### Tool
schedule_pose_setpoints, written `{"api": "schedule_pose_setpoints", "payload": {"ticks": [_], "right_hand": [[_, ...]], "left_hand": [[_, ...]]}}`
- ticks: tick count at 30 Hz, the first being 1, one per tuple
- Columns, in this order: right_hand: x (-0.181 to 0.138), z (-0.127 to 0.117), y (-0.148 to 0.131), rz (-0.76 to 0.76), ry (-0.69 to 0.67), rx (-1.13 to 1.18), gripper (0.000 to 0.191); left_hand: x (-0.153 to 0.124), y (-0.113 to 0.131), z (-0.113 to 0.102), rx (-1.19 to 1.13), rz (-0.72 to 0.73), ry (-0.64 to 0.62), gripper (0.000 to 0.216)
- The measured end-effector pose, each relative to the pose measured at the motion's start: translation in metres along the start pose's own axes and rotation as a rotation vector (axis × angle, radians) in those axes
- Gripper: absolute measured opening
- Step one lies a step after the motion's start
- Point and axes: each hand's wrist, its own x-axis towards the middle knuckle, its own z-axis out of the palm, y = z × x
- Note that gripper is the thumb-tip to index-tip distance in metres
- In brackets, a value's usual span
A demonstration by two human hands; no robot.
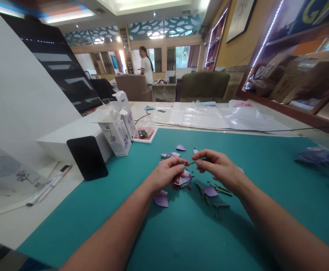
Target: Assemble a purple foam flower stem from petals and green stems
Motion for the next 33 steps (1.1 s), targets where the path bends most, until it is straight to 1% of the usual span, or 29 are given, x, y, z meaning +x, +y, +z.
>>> {"api": "schedule_pose_setpoints", "payload": {"ticks": [6,10,14,18,21,26,33], "right_hand": [[0.003,0.002,0.005,-0.040,0.061,0.056,0.026],[0.004,0.003,0.009,-0.061,0.110,0.033,0.027],[0.002,0.003,0.008,-0.089,0.144,-0.079,0.028],[0.000,0.005,0.008,-0.178,0.180,-0.243,0.031],[-0.001,0.007,0.010,-0.233,0.223,-0.296,0.034],[-0.001,0.012,0.010,-0.243,0.264,-0.253,0.038],[-0.001,0.014,0.007,-0.223,0.293,-0.215,0.041]], "left_hand": [[0.000,0.000,0.000,0.000,0.012,0.005,0.028],[0.000,0.001,0.000,0.034,0.022,0.009,0.029],[0.000,0.002,0.001,0.095,0.018,0.024,0.029],[-0.001,0.004,0.003,0.157,0.021,0.036,0.030],[-0.002,0.004,0.004,0.190,0.043,0.026,0.031],[-0.004,0.005,0.007,0.245,0.045,0.009,0.033],[-0.004,0.006,0.008,0.326,0.052,0.020,0.030]]}}
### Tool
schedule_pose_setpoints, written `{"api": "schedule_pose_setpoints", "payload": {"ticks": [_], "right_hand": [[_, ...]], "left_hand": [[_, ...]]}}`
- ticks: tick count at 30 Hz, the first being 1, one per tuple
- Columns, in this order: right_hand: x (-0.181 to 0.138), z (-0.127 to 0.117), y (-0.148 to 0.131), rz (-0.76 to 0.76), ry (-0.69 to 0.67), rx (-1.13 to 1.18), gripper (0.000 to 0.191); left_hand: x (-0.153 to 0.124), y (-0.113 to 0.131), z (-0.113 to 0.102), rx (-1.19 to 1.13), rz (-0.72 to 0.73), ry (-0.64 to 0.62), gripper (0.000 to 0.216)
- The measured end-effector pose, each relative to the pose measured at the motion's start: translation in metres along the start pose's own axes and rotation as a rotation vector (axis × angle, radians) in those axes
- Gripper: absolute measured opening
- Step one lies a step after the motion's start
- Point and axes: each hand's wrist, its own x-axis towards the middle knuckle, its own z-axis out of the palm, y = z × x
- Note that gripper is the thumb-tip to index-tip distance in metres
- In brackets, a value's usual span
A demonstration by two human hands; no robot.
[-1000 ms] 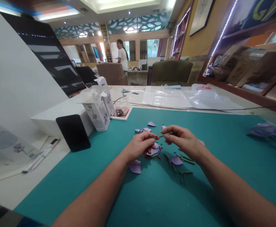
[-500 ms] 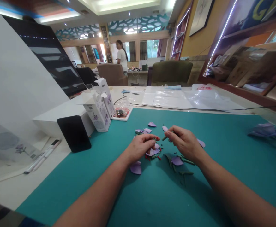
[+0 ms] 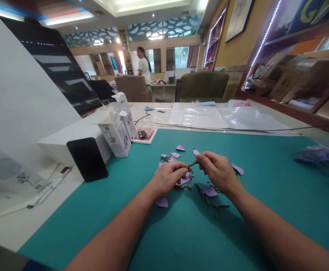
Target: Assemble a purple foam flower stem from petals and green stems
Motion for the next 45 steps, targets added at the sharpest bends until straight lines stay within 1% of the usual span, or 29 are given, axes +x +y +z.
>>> {"api": "schedule_pose_setpoints", "payload": {"ticks": [7,13,21,23,26,29,32,37,45], "right_hand": [[-0.001,0.001,0.002,0.029,0.001,0.017,0.041],[0.000,0.001,0.004,0.008,-0.014,0.001,0.045],[0.000,-0.001,0.007,-0.059,-0.113,-0.111,0.047],[0.000,0.000,0.008,-0.067,-0.115,-0.123,0.047],[0.000,0.001,0.009,-0.067,-0.108,-0.136,0.046],[0.000,0.002,0.009,-0.061,-0.108,-0.145,0.046],[-0.001,0.003,0.010,-0.050,-0.098,-0.142,0.046],[-0.002,0.009,0.011,-0.019,-0.090,-0.106,0.044],[-0.004,0.015,0.009,-0.001,-0.060,-0.062,0.044]], "left_hand": [[0.000,0.001,0.000,0.040,0.021,0.010,0.028],[0.000,0.001,0.000,0.089,0.037,0.020,0.026],[-0.001,-0.001,0.000,0.044,0.019,-0.013,0.024],[-0.002,0.001,0.000,0.080,0.021,-0.004,0.024],[-0.003,0.004,-0.001,0.213,0.055,0.031,0.022],[-0.002,0.005,-0.001,0.320,0.083,0.030,0.024],[-0.002,0.004,-0.001,0.377,0.108,0.031,0.026],[-0.003,0.002,0.001,0.418,0.152,0.062,0.026],[-0.004,0.003,0.003,0.414,0.168,0.101,0.026]]}}
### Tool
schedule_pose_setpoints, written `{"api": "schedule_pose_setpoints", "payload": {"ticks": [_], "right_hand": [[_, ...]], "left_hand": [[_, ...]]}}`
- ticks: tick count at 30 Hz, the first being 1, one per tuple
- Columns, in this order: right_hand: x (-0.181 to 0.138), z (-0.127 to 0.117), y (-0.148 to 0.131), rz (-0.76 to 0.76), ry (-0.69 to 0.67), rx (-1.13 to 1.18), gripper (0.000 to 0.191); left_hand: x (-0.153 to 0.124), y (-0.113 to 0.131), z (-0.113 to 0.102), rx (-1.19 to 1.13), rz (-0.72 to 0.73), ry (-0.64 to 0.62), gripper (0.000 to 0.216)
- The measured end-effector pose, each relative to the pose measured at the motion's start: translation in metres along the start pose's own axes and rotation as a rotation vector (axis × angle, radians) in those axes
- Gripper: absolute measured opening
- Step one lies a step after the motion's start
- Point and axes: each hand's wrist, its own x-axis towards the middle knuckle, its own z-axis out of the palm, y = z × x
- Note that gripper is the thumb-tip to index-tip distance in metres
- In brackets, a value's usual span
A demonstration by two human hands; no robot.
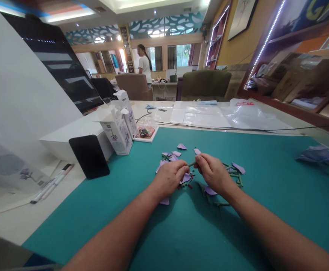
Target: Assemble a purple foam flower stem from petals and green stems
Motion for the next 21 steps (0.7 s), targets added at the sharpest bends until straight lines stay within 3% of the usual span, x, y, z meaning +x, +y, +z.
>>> {"api": "schedule_pose_setpoints", "payload": {"ticks": [6,16,21], "right_hand": [[-0.001,0.003,0.000,0.031,-0.014,0.026,0.041],[0.003,-0.008,0.004,-0.042,-0.069,-0.040,0.041],[0.000,0.000,0.004,-0.053,-0.094,-0.045,0.040]], "left_hand": [[0.000,0.001,0.001,-0.021,-0.005,0.005,0.026],[0.001,-0.001,0.003,-0.120,-0.015,-0.017,0.023],[0.000,0.001,0.004,-0.050,0.009,0.009,0.024]]}}
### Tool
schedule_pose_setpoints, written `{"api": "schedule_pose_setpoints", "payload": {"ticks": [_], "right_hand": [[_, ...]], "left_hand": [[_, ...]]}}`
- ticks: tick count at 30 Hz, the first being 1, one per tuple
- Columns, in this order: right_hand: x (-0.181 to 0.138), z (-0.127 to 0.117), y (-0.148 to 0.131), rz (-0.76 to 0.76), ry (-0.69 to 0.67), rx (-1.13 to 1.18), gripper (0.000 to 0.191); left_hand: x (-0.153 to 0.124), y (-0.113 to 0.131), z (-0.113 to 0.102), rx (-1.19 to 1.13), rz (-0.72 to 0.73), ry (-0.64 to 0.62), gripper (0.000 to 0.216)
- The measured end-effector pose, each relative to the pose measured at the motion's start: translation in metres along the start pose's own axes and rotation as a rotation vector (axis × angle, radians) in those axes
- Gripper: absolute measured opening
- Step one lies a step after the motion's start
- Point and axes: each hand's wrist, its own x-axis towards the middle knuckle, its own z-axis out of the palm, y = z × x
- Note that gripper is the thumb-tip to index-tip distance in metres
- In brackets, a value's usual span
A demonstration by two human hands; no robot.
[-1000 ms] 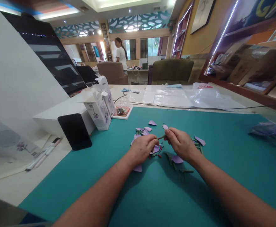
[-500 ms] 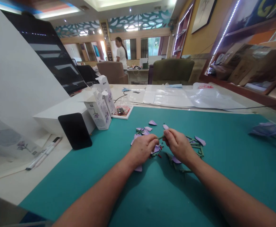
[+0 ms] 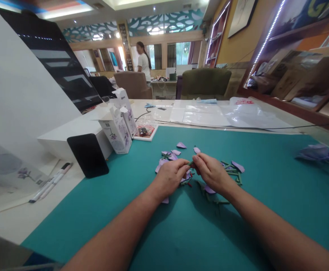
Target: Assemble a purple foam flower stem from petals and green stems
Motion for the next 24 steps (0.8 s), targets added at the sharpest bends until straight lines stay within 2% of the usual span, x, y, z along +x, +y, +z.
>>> {"api": "schedule_pose_setpoints", "payload": {"ticks": [12,15,18,21,24], "right_hand": [[0.002,0.000,0.001,0.016,-0.111,0.071,0.041],[0.004,-0.006,0.000,0.079,-0.179,0.172,0.049],[0.007,-0.013,0.005,0.174,-0.152,0.253,0.052],[0.009,-0.017,0.013,0.193,-0.103,0.142,0.041],[0.009,-0.015,0.020,0.140,-0.150,-0.126,0.027]], "left_hand": [[0.001,-0.001,0.000,0.088,-0.030,0.021,0.027],[0.001,-0.003,0.000,0.082,-0.033,-0.005,0.022],[0.002,-0.005,-0.002,0.046,-0.044,-0.006,0.022],[0.003,-0.006,-0.006,-0.006,-0.069,0.018,0.028],[0.004,-0.007,-0.010,-0.072,-0.090,0.020,0.030]]}}
